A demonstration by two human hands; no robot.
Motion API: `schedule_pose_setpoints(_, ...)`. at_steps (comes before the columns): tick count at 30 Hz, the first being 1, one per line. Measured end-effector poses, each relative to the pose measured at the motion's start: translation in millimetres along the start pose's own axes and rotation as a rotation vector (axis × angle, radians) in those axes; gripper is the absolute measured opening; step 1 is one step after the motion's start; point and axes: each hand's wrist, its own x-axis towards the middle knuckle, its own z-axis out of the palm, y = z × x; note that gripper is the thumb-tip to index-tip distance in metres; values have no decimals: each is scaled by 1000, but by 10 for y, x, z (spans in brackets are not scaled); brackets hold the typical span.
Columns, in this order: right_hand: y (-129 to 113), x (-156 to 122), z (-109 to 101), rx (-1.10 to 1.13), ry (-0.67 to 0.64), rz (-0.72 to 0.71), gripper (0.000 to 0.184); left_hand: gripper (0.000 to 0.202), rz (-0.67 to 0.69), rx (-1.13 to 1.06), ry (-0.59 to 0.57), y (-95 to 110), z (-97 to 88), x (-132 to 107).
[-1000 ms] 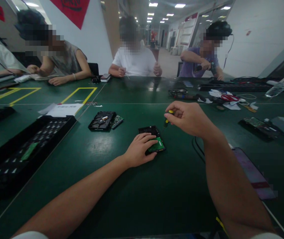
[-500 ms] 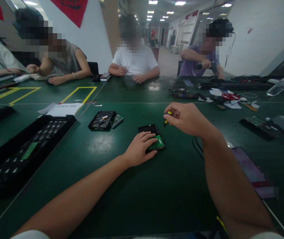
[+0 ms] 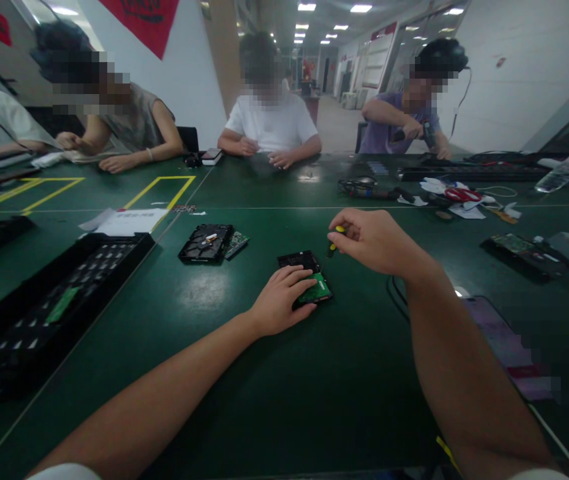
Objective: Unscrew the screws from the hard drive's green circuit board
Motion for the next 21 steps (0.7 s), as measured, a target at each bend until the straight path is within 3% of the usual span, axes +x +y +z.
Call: schedule_pose_setpoints(21, -9, 4, 20, 28, -6, -5, 14, 54, 7, -6, -3, -9, 11, 2)
